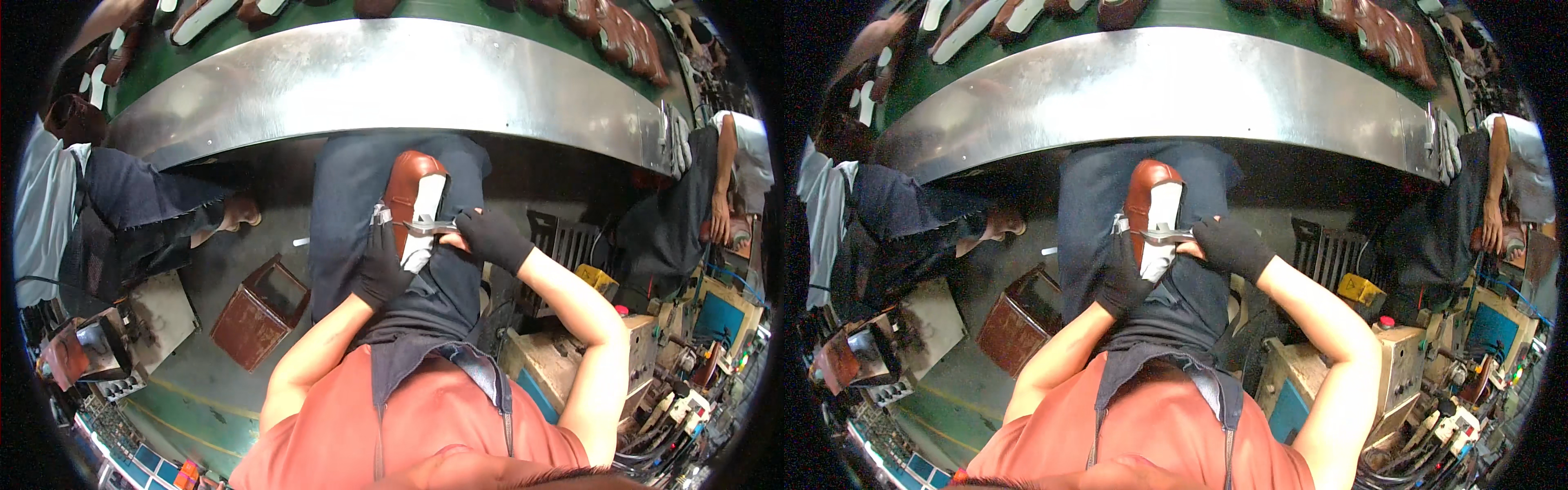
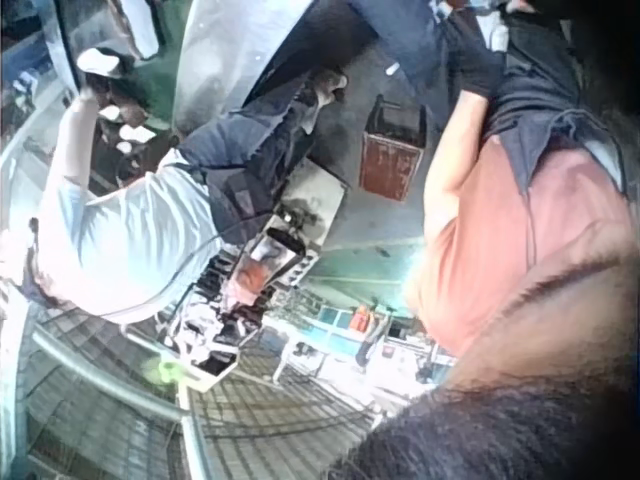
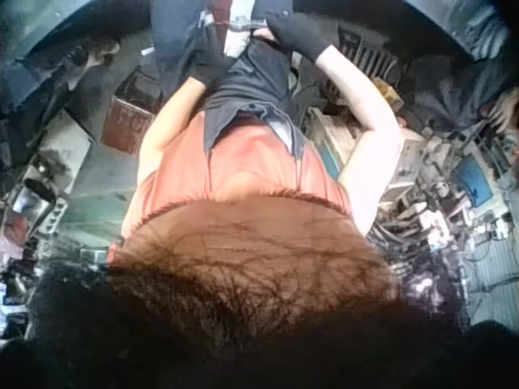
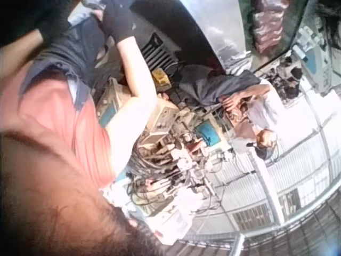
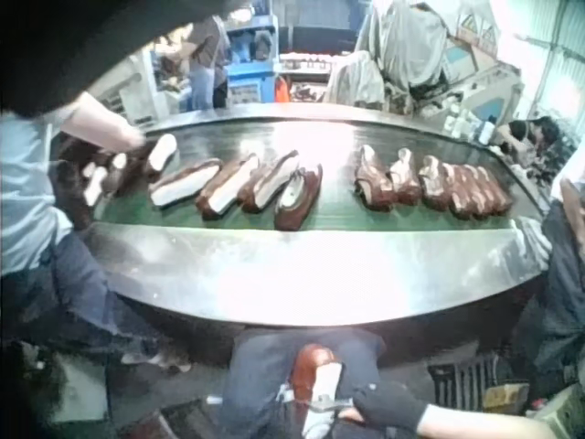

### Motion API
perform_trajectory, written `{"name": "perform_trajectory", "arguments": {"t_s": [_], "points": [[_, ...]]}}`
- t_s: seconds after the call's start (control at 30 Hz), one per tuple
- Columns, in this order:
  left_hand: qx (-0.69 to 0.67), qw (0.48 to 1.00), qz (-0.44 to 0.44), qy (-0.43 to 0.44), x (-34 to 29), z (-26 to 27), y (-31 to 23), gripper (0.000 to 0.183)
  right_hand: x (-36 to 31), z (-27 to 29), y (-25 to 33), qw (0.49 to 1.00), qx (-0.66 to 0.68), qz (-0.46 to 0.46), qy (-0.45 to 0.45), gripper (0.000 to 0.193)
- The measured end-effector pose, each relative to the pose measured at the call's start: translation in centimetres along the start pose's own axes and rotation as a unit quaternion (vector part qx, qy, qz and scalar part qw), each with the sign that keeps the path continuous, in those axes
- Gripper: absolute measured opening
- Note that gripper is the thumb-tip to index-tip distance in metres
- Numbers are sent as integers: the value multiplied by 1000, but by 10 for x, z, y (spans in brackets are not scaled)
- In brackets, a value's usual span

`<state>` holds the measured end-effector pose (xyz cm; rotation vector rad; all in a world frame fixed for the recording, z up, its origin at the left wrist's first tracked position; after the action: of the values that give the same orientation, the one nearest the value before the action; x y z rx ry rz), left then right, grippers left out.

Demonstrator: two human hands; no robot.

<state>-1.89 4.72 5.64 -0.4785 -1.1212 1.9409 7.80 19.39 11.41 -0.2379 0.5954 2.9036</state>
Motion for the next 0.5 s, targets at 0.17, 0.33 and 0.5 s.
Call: {"name": "perform_trajectory", "arguments": {"t_s": [0.17, 0.33, 0.5], "points": [[-98, 994, 45, -18, 31, 6, -18, 62, -45, -32, -10, 674, 588, -300, 332, 42], [19, 998, 57, 15, 36, 5, -19, 72, -4, 68, -1, 978, 12, -38, 204, 45], [-96, 993, 61, 35, 31, 1, 0, 103, 6, 103, 85, 997, 50, 51, 22, 45]]}}
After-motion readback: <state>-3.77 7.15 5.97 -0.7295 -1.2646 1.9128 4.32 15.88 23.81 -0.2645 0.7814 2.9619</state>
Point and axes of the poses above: each hand's wrist, its own x-axis towards the middle knuckle, its own z-axis out of the back of the hand, y = z × x, the point moved 7 cm from there along x, towards the middle knuckle, and after that the axes turned 1 degree about -y, right-handed, at the moved point
